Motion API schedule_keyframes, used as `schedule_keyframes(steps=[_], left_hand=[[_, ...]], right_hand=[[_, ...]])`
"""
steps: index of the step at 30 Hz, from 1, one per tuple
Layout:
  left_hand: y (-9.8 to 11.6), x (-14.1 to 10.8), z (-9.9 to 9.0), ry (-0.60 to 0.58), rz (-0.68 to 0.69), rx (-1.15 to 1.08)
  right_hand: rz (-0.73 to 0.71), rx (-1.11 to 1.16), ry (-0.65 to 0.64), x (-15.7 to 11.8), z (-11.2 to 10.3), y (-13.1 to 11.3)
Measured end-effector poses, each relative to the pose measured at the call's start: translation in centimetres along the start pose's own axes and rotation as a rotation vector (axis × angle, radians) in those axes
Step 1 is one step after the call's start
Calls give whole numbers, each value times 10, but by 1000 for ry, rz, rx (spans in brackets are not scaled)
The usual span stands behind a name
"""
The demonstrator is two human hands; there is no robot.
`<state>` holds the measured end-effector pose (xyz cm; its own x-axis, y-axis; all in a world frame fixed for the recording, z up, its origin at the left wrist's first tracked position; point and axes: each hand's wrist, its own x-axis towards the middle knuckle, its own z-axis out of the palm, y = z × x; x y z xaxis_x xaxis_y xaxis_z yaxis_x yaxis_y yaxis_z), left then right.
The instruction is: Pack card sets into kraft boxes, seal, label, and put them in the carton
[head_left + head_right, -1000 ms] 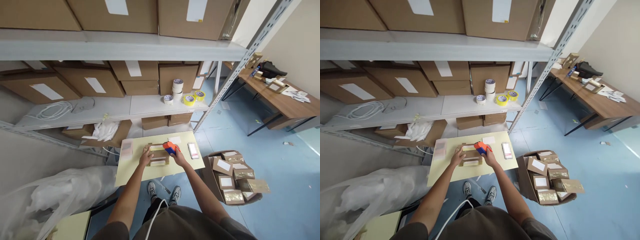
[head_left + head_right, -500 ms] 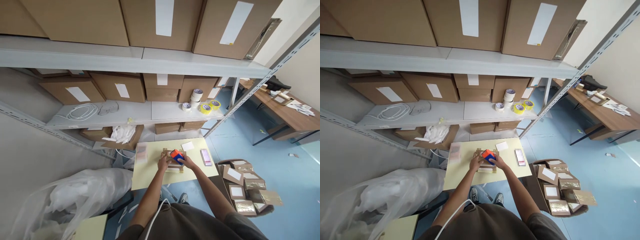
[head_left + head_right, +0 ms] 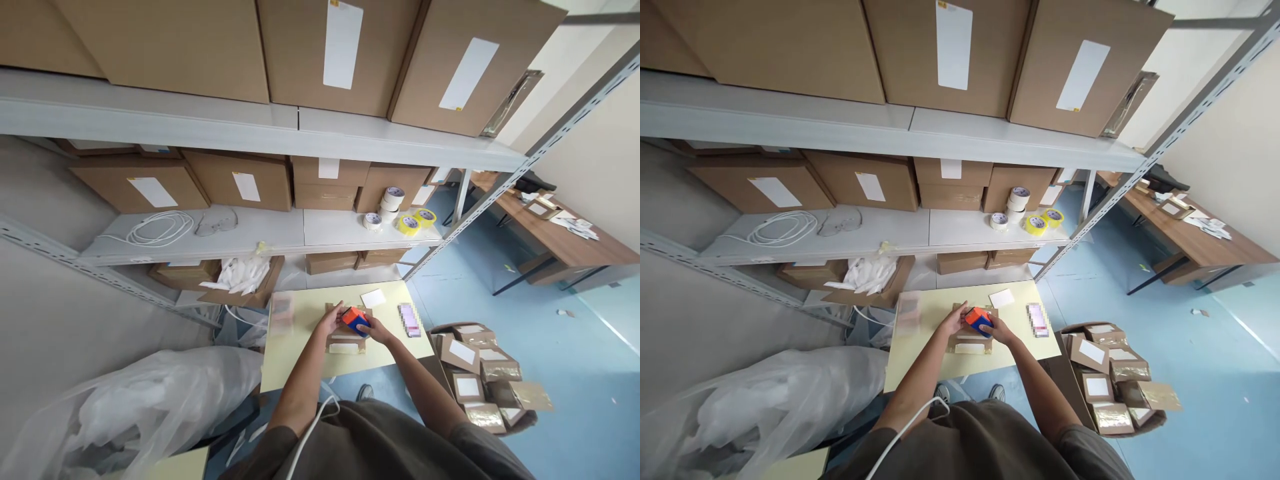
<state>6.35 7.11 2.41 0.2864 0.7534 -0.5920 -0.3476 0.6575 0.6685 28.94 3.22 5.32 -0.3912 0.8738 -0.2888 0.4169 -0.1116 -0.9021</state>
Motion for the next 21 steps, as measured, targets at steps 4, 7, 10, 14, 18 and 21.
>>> schedule_keyframes(steps=[4,7,10,14,18,21], left_hand=[[-3,2,-4,41,152,-67],[-4,-4,-10,168,288,-28],[-3,-11,-12,239,372,26],[-9,-19,-7,370,434,24],[-16,-24,-8,572,416,26],[-16,-29,-20,728,402,44]], right_hand=[[-41,-19,-46,1,-7,-10],[-30,-63,-61,1,-14,-19],[15,-119,-75,0,-20,-26],[74,-217,-76,4,-26,-34],[85,-276,-136,11,-35,-42],[107,-314,-148,15,-44,-42]])
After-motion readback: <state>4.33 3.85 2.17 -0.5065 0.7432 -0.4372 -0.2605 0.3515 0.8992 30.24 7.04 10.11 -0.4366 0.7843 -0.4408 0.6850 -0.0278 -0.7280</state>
